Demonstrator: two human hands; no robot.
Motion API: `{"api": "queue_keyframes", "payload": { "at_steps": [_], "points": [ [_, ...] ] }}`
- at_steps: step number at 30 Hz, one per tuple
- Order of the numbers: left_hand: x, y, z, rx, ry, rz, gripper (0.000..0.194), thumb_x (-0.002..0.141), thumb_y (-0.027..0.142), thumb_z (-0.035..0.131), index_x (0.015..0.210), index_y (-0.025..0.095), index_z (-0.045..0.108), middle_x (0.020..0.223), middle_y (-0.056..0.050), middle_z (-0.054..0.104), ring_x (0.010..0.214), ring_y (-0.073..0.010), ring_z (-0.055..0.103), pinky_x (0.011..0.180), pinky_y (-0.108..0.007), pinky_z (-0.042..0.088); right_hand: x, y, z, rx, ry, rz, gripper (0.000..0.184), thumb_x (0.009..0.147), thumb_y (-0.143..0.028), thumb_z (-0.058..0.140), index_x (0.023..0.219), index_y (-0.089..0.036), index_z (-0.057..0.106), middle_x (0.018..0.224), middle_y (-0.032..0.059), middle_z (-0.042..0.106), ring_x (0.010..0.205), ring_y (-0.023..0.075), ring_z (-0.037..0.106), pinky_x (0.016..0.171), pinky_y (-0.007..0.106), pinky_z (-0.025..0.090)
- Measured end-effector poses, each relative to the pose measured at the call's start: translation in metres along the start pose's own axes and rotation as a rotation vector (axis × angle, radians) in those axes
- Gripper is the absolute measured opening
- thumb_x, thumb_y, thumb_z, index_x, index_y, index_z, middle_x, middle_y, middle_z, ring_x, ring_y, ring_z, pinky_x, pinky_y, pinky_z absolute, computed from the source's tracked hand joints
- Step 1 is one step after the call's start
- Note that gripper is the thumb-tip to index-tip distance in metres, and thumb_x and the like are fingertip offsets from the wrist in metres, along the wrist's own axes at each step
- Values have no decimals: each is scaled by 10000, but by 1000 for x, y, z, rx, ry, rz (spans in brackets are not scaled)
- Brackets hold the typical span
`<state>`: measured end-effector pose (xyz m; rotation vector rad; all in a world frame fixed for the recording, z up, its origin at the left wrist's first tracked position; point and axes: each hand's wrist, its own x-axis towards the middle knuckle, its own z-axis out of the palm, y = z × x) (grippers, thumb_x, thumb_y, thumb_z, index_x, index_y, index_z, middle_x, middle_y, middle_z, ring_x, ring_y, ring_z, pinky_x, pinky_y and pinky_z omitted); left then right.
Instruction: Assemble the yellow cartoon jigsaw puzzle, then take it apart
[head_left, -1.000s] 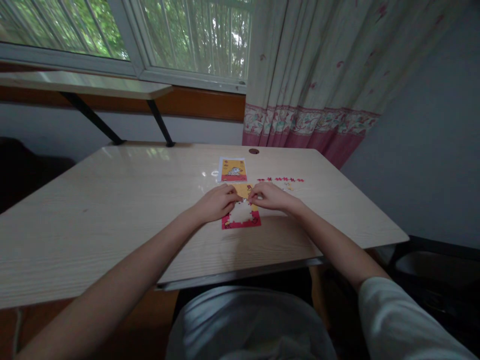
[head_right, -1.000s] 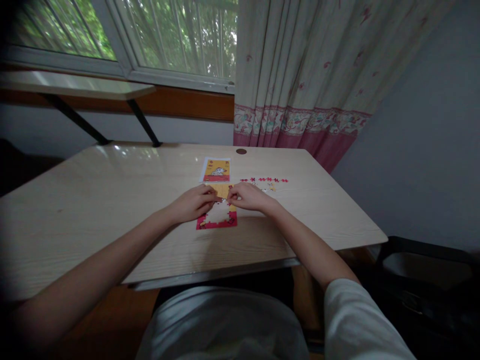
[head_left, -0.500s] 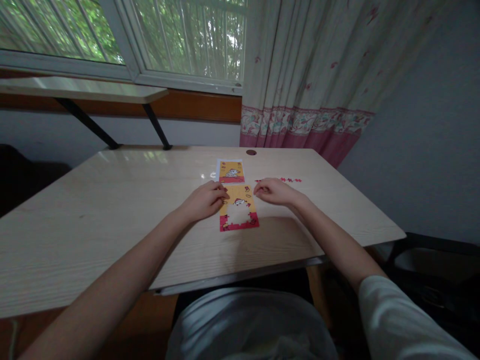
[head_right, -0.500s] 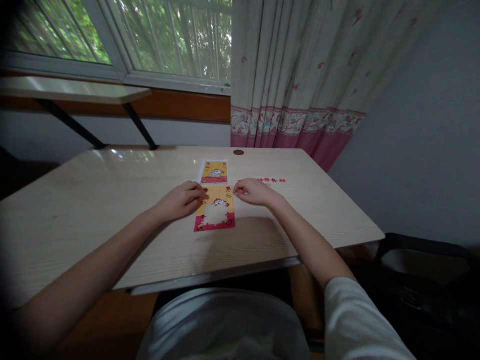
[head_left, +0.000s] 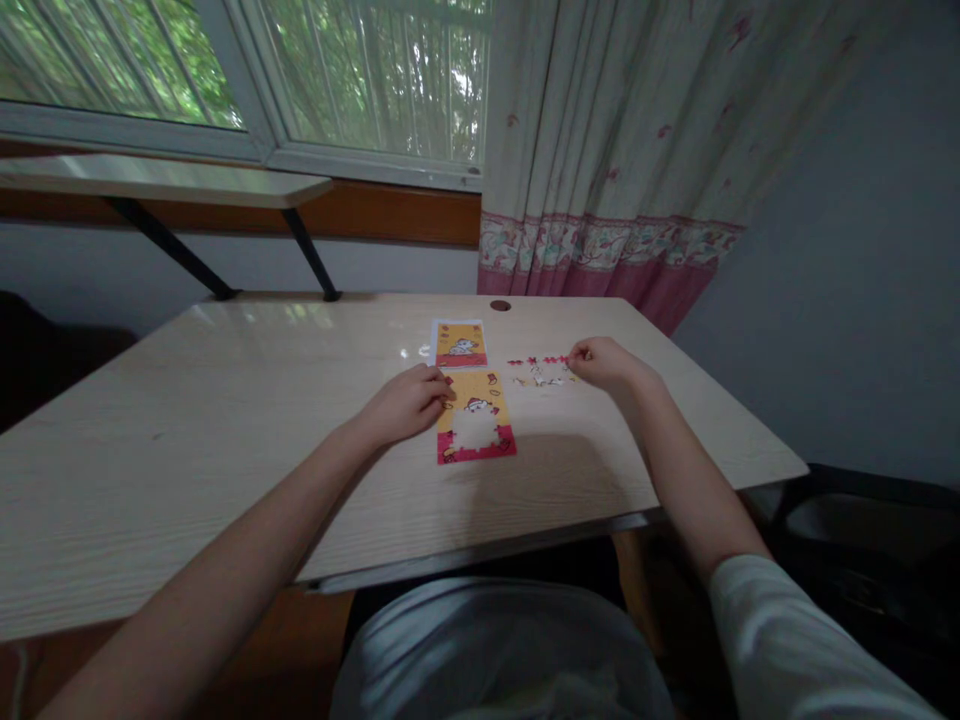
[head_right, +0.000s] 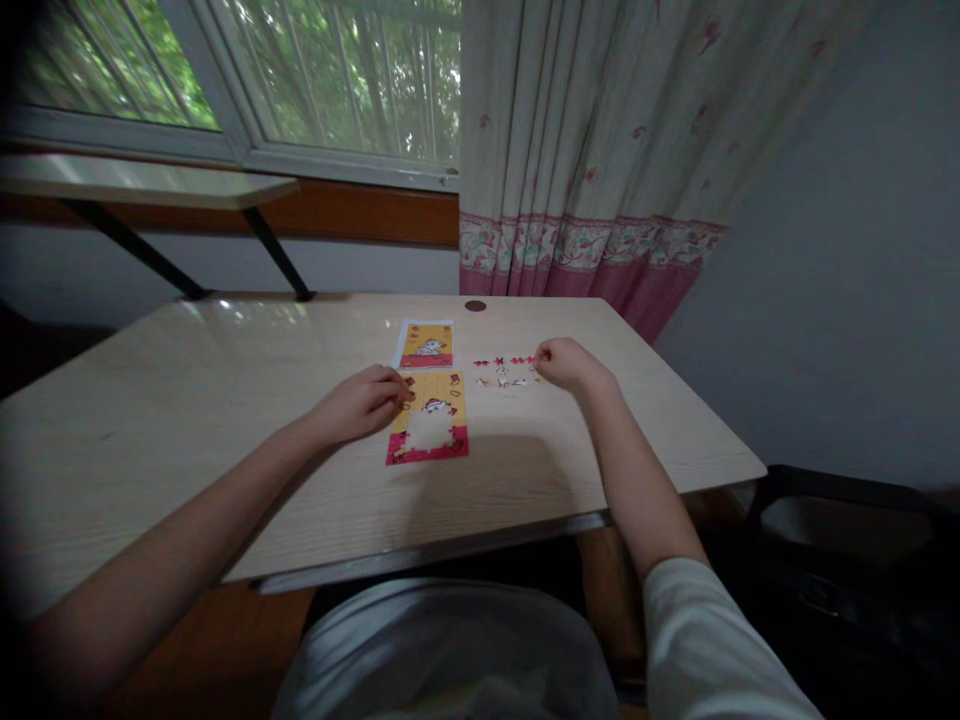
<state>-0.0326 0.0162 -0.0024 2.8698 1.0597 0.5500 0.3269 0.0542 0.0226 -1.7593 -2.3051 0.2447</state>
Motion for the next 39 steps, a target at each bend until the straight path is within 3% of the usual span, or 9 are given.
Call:
{"api": "queue_keyframes", "payload": {
  "at_steps": [6,12,22,29,34,39],
  "points": [
    [0,0,0,0,4,-4,282,809,142,431,936,148,683,952,-98,614,910,-216,556,823,-358,475,5,-11,10,191,-180,-100,165,731,-263,553,787,-139,646,613,4,570,541,96,464,522,214,324],
    [0,0,-1,2,-7,-2,282,797,128,433,934,148,680,955,-96,608,917,-212,555,828,-348,472,8,-3,13,167,-294,-110,242,649,-308,657,821,-140,633,681,-4,564,569,92,447,528,218,315],
    [1,2,0,-7,-21,0,275,804,128,437,935,138,679,944,-105,605,918,-220,559,818,-358,472,4,-11,8,143,-319,-122,155,657,-255,606,767,-152,574,642,-18,539,550,86,432,520,219,304],
    [1,4,0,-2,-41,-1,267,806,129,437,921,143,678,952,-102,610,915,-217,575,805,-346,477,2,-11,9,363,-375,-109,151,634,-219,617,750,-160,542,594,-43,501,520,73,417,499,210,304],
    [3,6,-1,-13,-53,-15,268,812,128,432,915,141,679,942,-103,616,911,-215,589,805,-342,479,1,-32,9,657,-230,-179,210,660,-312,665,772,-158,579,630,-30,522,553,78,452,516,210,336],
    [3,10,-1,-59,-7,-2,269,815,138,434,934,137,675,925,-101,627,922,-215,590,806,-342,479,-4,-80,33,785,-113,-289,273,689,-387,683,788,-142,614,629,-23,542,560,79,448,528,214,341]
  ]
}}
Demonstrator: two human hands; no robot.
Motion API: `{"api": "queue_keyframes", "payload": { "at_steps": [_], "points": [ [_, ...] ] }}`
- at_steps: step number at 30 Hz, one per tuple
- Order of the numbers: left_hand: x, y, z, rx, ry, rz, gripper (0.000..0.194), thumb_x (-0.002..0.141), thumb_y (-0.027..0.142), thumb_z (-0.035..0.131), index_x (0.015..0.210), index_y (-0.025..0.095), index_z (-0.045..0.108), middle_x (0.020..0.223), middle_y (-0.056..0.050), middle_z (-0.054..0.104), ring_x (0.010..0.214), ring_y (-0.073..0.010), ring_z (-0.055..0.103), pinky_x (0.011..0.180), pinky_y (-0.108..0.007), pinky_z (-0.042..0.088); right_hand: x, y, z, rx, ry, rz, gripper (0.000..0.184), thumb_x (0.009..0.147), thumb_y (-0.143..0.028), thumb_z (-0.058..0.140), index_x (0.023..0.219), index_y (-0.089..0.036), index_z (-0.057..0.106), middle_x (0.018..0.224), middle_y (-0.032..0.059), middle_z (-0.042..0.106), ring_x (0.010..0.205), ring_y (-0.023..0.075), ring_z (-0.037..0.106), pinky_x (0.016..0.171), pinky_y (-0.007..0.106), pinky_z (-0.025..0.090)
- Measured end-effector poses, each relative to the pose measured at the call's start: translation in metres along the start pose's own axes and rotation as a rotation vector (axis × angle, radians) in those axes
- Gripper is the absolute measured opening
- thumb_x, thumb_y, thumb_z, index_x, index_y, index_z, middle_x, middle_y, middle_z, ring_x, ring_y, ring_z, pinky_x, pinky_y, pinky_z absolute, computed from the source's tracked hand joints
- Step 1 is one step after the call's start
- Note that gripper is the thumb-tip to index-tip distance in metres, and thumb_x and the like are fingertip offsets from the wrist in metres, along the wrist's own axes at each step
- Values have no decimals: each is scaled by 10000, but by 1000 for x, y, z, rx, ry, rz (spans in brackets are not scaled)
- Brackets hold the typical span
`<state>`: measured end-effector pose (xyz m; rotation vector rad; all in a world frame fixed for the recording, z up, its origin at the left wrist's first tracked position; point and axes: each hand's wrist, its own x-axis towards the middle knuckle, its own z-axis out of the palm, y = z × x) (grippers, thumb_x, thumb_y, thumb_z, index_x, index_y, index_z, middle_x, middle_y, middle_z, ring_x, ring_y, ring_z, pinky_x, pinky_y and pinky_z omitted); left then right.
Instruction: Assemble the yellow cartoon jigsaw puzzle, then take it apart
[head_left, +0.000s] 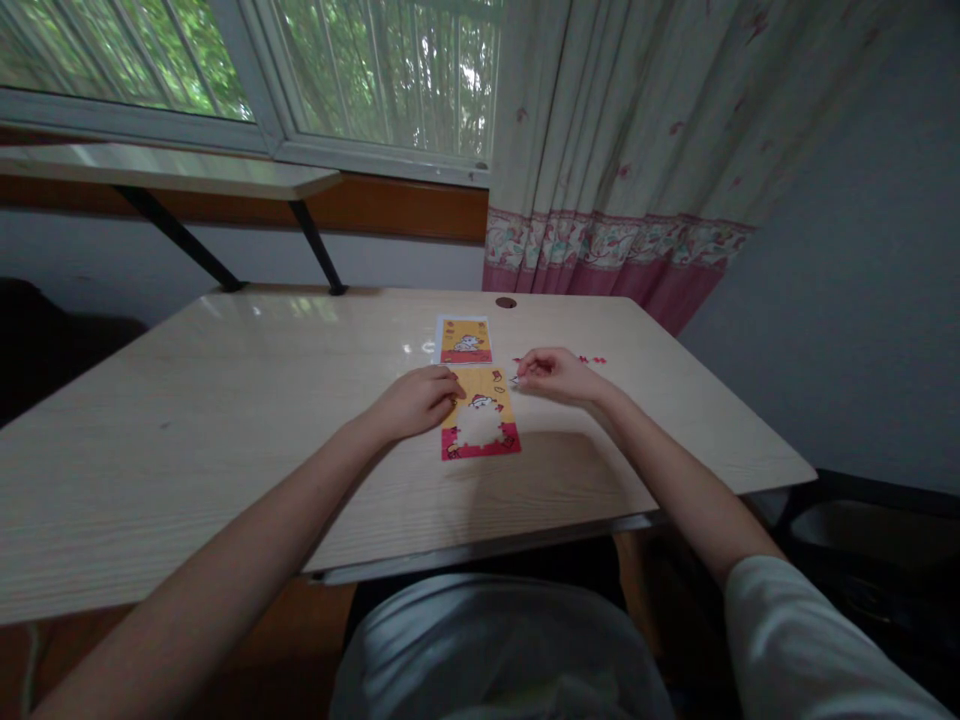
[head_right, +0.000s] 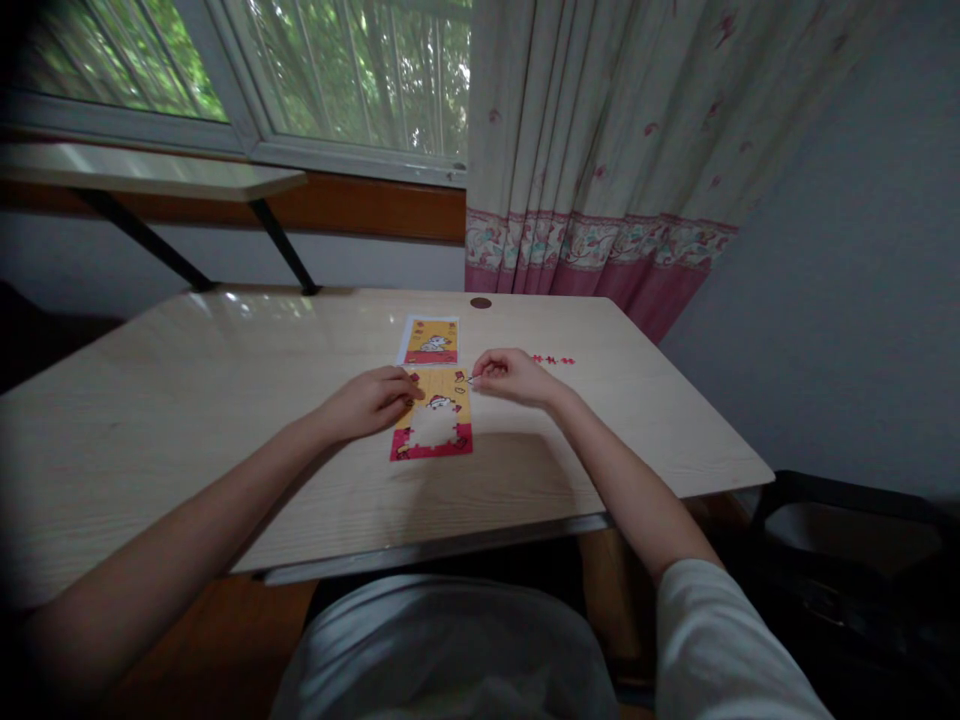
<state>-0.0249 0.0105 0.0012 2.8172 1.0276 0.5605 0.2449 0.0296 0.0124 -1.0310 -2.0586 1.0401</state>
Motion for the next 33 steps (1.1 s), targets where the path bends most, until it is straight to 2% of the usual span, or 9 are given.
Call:
{"api": "queue_keyframes", "payload": {
  "at_steps": [3,7,11,16,19,23,26,33],
  "points": [
    [0,4,1,-96,74,4,233,816,168,458,912,151,670,907,-83,639,889,-196,588,800,-330,475,2,-10,33,37,-63,-45,262,707,-375,681,804,-138,624,653,-16,568,584,82,478,546,213,359],
    [3,13,1,-270,114,19,175,808,229,503,789,156,660,802,-59,631,774,-167,576,736,-303,467,1,-19,54,-32,12,-107,197,748,-334,648,821,-151,642,727,3,613,650,95,524,594,217,385],
    [6,21,0,-375,115,-14,174,788,242,513,731,160,655,727,-38,617,701,-147,553,687,-281,447,1,-18,54,-49,75,-125,198,748,-340,653,823,-157,665,759,14,641,688,108,540,626,229,398],
    [7,21,2,-457,174,-63,153,764,235,527,704,154,642,726,-41,633,731,-158,562,702,-290,443,2,-14,53,-79,82,-146,206,757,-342,651,845,-158,683,757,19,652,675,108,548,615,226,398],
    [7,16,6,-533,216,-164,169,772,265,546,724,146,656,725,-39,638,702,-149,558,662,-275,432,2,-13,52,-167,193,-189,203,788,-338,626,890,-171,680,817,36,667,716,122,565,652,241,413],
    [8,10,15,-683,280,-317,194,754,314,593,722,138,666,681,-26,625,612,-126,526,598,-262,412,1,-13,46,-357,332,-348,178,836,-328,583,863,-181,678,828,53,670,788,149,572,744,285,411],
    [9,7,19,-797,302,-361,191,727,325,622,705,141,670,652,-16,620,584,-121,522,590,-262,415,0,-12,43,-450,340,-445,195,861,-337,555,860,-184,675,810,57,666,804,161,566,773,306,394],
    [11,8,19,-880,341,-397,135,687,276,632,649,148,655,629,-7,617,589,-120,531,601,-266,421,-1,-12,44,-538,339,-521,193,866,-351,545,870,-201,667,795,53,666,794,173,564,748,322,373]
  ]
}}
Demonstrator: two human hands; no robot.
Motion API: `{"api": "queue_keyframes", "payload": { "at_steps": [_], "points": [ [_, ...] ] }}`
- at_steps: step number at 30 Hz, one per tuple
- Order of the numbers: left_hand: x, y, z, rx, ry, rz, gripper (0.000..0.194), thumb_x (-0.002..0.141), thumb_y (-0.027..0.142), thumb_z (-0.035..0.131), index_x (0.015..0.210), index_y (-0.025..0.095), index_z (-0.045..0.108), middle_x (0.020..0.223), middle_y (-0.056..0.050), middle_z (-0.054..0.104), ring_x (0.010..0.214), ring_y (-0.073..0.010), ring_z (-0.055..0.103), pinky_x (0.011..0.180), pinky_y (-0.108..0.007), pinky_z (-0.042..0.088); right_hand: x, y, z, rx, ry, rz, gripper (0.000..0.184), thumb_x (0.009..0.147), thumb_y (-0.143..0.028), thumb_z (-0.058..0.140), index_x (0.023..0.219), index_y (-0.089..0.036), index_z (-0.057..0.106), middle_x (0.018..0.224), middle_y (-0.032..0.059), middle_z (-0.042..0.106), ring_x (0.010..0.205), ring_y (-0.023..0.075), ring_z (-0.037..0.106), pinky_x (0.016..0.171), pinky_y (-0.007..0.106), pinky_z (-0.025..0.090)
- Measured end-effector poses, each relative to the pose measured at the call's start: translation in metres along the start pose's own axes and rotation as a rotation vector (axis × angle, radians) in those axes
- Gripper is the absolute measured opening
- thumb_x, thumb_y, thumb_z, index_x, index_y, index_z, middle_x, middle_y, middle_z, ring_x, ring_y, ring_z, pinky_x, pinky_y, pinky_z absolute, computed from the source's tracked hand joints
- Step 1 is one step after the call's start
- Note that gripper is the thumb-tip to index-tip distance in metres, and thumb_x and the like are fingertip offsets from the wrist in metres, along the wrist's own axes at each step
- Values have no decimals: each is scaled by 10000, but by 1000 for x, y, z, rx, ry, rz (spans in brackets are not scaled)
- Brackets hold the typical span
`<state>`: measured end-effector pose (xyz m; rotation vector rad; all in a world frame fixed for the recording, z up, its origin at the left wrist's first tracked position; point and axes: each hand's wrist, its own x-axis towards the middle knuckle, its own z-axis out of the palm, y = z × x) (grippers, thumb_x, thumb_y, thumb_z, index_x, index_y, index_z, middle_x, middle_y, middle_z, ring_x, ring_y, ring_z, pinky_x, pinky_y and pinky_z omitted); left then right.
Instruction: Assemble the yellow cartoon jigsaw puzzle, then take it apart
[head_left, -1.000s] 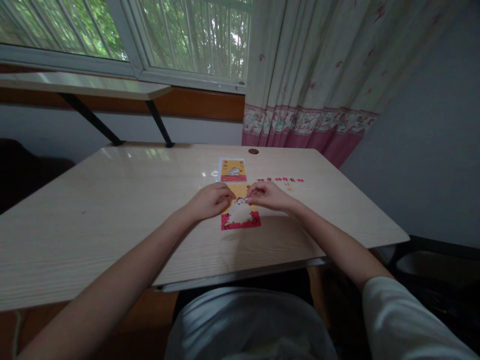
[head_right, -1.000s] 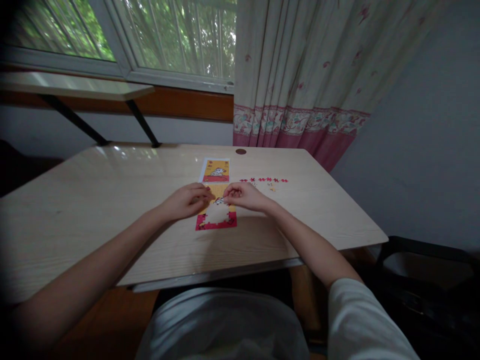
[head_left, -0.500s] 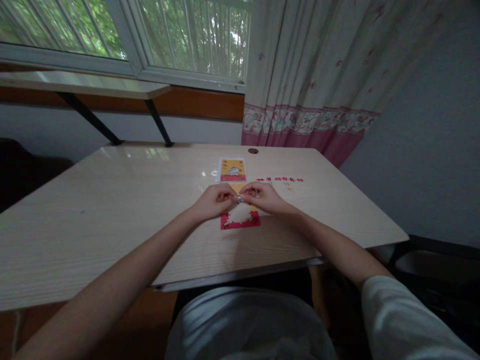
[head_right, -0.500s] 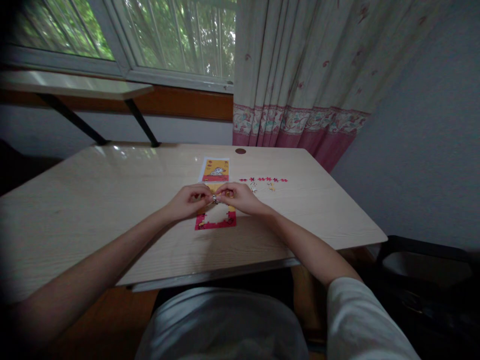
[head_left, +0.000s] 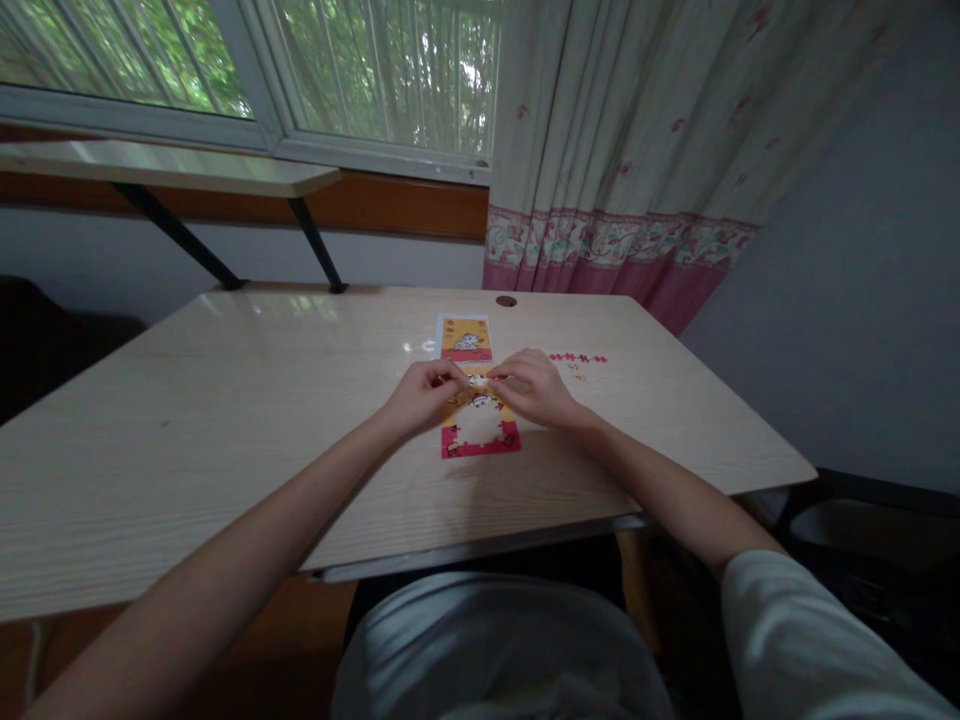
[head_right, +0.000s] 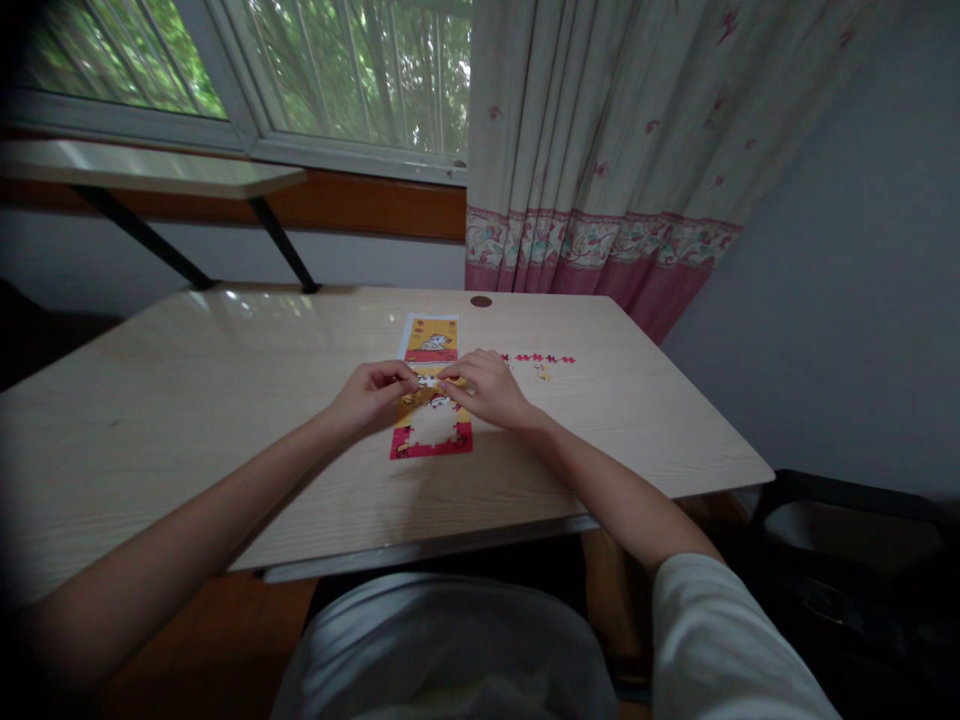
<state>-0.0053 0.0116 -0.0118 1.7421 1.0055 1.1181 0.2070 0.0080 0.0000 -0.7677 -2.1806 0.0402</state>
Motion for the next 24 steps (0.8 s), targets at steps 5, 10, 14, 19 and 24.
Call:
{"api": "queue_keyframes", "payload": {
  "at_steps": [5,10,14,19,24],
  "points": [
    [-1,4,1,-5,-9,1,132,683,276,635,657,149,662,639,-10,631,600,-124,543,607,-267,428,1,-2,-2,-42,-34,7,198,874,-344,530,868,-203,668,807,58,674,793,180,558,751,338,355],
    [-1,4,1,-9,-8,16,160,693,306,655,689,148,673,668,-13,641,606,-119,547,600,-260,431,2,-3,-5,-76,-14,-3,207,883,-335,510,846,-195,658,791,52,667,786,173,559,744,327,350],
    [-1,1,0,5,-23,15,136,706,276,635,674,147,668,664,-17,646,614,-121,554,612,-266,446,0,-1,-3,-88,-40,-17,195,879,-328,516,845,-193,653,798,54,670,784,173,559,744,326,343],
    [-1,-3,1,20,-35,22,139,712,275,619,675,149,665,702,-31,656,650,-131,564,634,-276,456,-1,1,-1,-98,-71,-33,204,879,-345,518,867,-195,656,818,57,671,784,175,548,742,331,331],
    [-1,-1,1,47,-41,28,160,726,299,618,715,150,674,714,-35,657,645,-134,560,628,-277,451,0,0,-3,-106,-69,-29,195,867,-340,534,838,-201,667,809,61,664,783,177,547,745,327,340]
  ]
}}
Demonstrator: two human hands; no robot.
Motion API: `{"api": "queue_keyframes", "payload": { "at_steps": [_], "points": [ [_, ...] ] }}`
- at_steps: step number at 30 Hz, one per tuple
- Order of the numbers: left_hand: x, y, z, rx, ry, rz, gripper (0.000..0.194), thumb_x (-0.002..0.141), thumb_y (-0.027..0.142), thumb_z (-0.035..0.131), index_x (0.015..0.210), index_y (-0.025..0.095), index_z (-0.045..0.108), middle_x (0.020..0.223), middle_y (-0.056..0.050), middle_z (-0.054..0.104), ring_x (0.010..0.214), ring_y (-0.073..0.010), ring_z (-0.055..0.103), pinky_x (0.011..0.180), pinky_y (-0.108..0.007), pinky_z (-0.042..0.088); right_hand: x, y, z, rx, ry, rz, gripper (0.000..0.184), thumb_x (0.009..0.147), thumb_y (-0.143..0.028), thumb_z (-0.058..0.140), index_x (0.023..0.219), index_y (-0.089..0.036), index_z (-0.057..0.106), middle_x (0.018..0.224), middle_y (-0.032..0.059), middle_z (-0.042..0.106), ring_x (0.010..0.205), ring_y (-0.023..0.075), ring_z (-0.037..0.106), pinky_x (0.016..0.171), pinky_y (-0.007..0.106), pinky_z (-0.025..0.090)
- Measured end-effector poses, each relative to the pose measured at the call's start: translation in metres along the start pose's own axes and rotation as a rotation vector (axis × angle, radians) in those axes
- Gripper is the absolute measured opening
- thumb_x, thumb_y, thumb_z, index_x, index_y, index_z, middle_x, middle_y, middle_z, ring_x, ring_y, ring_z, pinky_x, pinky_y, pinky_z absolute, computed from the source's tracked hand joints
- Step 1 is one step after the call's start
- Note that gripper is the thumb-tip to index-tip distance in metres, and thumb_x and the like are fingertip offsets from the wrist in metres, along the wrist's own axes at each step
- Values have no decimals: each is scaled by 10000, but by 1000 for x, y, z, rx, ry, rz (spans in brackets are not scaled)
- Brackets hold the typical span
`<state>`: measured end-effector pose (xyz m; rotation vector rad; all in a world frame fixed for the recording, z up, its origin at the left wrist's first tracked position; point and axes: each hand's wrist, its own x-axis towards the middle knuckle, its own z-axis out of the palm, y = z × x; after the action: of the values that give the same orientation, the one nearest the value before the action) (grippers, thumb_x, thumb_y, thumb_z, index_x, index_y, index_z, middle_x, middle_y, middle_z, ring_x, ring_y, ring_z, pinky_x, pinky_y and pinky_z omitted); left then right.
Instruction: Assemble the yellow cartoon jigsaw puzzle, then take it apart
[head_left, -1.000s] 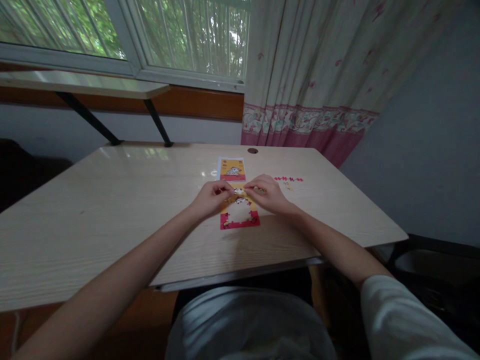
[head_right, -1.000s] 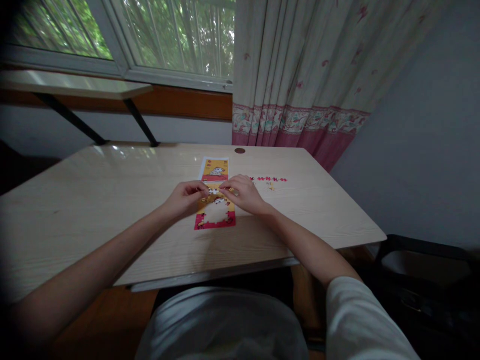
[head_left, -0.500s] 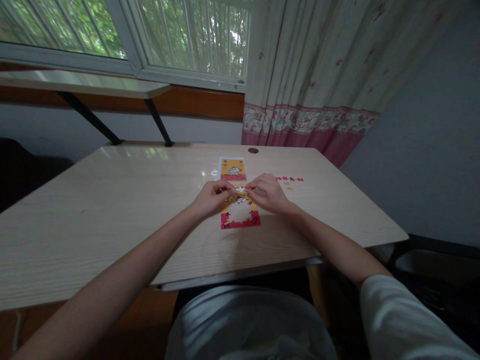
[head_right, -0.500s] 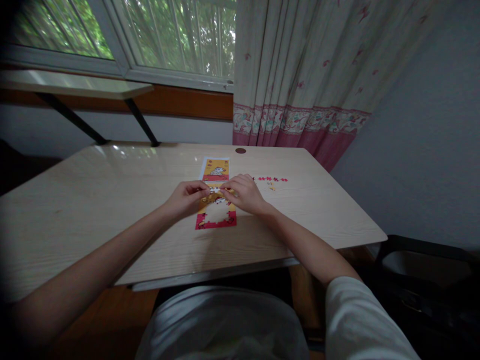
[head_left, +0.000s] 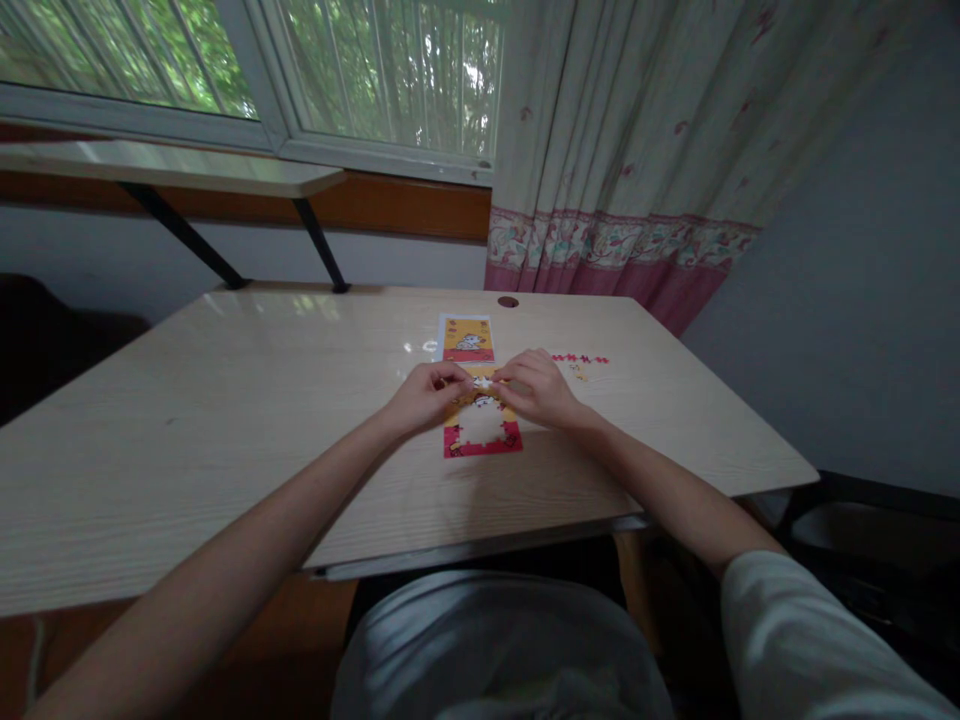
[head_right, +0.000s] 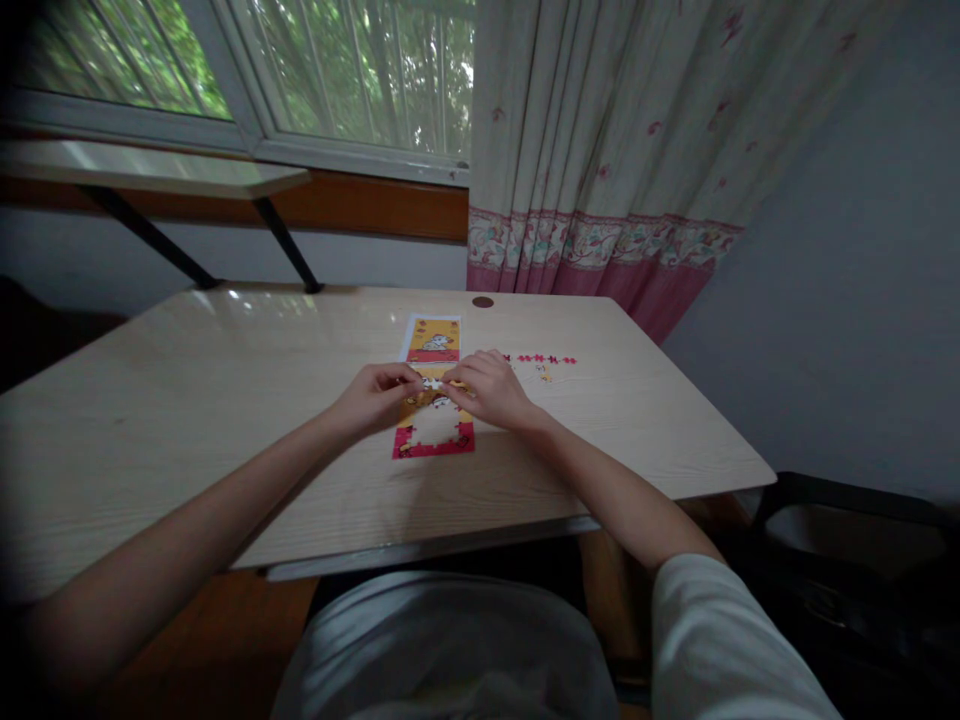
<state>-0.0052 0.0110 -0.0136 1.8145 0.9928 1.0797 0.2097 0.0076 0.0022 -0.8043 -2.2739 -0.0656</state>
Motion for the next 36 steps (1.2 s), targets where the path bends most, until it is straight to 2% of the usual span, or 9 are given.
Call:
{"api": "queue_keyframes", "payload": {
  "at_steps": [3,5,9,11,16,20,26,36],
  "points": [
    [0,4,-6,141,7,34,169,753,290,594,782,152,687,754,-41,664,671,-139,563,643,-279,452,0,0,-1,70,-13,63,182,845,-335,567,824,-188,672,787,53,657,781,165,553,750,307,354],
    [-1,8,-12,278,-16,96,168,768,226,550,815,158,696,792,-46,662,726,-148,576,688,-288,460,0,1,1,152,-91,115,154,820,-311,600,803,-179,677,771,43,658,758,148,563,732,279,371],
    [-4,13,-21,451,-159,230,273,724,97,477,844,172,711,852,-50,633,808,-161,582,759,-308,472,-2,3,6,254,-332,197,94,770,-250,640,771,-169,689,732,26,664,672,117,564,646,225,382],
    [-6,13,-22,511,-230,262,312,714,79,463,865,181,717,870,-50,615,837,-166,575,788,-318,472,-3,3,9,254,-380,213,93,759,-244,648,774,-165,694,736,29,667,677,117,565,645,220,381],
    [-6,11,-20,652,-352,326,342,710,65,470,902,184,727,890,-61,575,878,-184,550,832,-336,455,-3,3,13,233,-380,258,98,754,-233,640,766,-151,692,732,34,660,674,115,558,634,214,373],
    [-6,11,-20,729,-396,340,353,733,67,470,942,194,725,883,-60,565,874,-185,535,818,-328,448,-3,3,13,203,-378,272,90,753,-226,641,772,-151,688,734,27,653,673,107,551,629,206,362],
    [-6,13,-20,766,-406,353,346,748,69,475,947,203,724,884,-61,565,868,-183,531,802,-315,442,-2,3,11,149,-377,219,119,759,-219,643,853,-166,695,747,17,651,690,112,552,670,220,358],
    [-7,12,-19,795,-405,368,317,752,86,499,945,196,725,893,-67,569,883,-194,537,807,-318,448,-3,4,15,135,-390,110,137,798,-165,575,868,-169,693,798,31,679,747,129,577,738,241,368]
  ]
}}
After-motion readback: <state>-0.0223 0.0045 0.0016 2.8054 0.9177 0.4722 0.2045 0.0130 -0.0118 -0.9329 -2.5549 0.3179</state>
